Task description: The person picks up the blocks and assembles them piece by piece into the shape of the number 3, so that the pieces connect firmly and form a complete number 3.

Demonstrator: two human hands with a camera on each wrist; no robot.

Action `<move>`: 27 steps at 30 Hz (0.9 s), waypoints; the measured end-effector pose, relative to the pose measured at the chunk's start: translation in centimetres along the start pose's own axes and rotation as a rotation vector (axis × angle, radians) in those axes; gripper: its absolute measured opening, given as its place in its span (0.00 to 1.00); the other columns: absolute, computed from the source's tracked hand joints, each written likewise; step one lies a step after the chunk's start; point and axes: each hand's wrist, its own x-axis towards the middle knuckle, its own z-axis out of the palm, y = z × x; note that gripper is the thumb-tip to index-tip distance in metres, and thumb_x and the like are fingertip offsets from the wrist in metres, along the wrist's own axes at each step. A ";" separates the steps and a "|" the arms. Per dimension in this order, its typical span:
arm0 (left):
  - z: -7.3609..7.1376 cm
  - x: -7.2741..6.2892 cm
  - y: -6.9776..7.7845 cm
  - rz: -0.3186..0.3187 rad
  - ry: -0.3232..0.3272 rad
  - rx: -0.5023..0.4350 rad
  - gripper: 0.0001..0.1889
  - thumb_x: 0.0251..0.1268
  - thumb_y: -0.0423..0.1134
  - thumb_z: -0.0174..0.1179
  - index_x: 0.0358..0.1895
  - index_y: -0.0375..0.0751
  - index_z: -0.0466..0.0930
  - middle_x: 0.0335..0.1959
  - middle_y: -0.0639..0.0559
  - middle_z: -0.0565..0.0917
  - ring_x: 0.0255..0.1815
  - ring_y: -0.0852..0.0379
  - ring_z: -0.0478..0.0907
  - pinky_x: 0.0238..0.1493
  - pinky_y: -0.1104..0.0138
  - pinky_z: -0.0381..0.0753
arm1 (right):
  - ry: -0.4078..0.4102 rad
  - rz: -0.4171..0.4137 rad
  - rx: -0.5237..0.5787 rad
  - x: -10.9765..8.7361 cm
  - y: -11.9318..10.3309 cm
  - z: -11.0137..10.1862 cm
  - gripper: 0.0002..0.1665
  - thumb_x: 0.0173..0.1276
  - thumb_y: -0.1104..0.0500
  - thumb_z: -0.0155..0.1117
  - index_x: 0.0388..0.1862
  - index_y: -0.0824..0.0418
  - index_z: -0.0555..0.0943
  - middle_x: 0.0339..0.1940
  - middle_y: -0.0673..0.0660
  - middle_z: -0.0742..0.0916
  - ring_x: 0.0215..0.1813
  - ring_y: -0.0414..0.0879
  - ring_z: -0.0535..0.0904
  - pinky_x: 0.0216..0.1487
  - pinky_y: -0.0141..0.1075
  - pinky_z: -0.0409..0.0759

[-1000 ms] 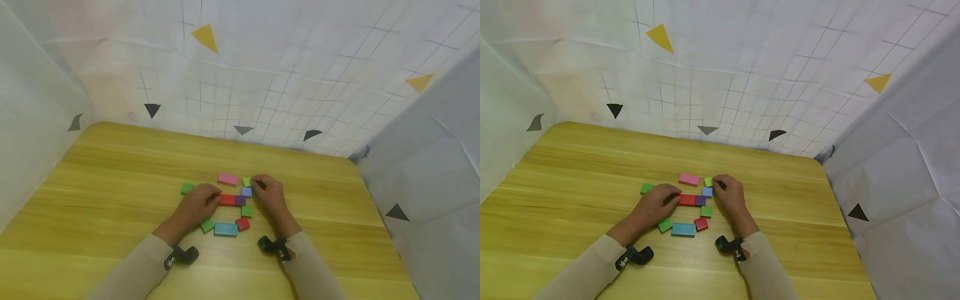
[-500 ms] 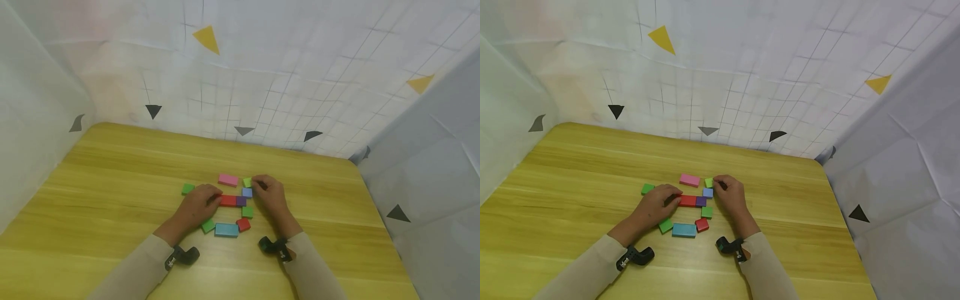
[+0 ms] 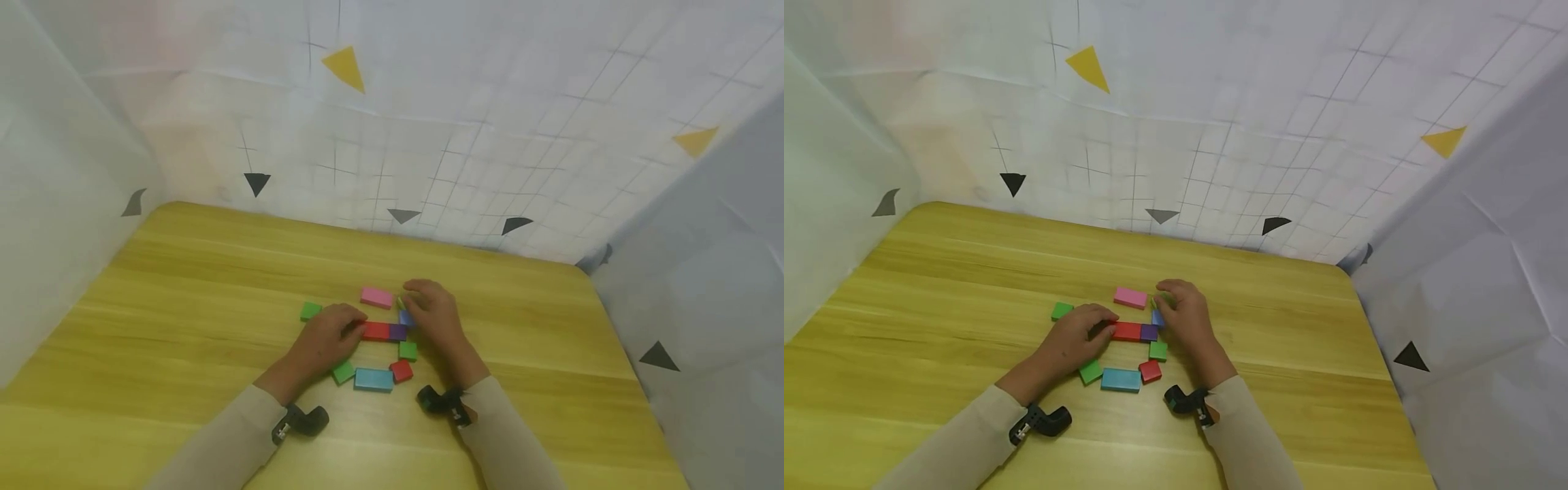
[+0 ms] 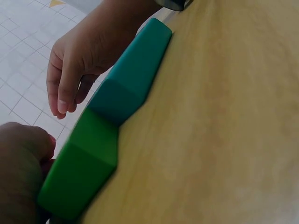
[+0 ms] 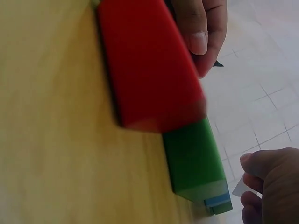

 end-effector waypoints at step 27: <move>-0.2 -0.2 0.1 0.002 0.003 -0.004 0.09 0.68 0.41 0.63 0.48 0.45 0.85 0.45 0.57 0.86 0.50 0.60 0.81 0.53 0.64 0.82 | -0.146 -0.163 -0.077 2.0 -1.6 0.1 0.12 0.68 0.62 0.68 0.49 0.63 0.86 0.52 0.58 0.88 0.58 0.54 0.83 0.60 0.49 0.79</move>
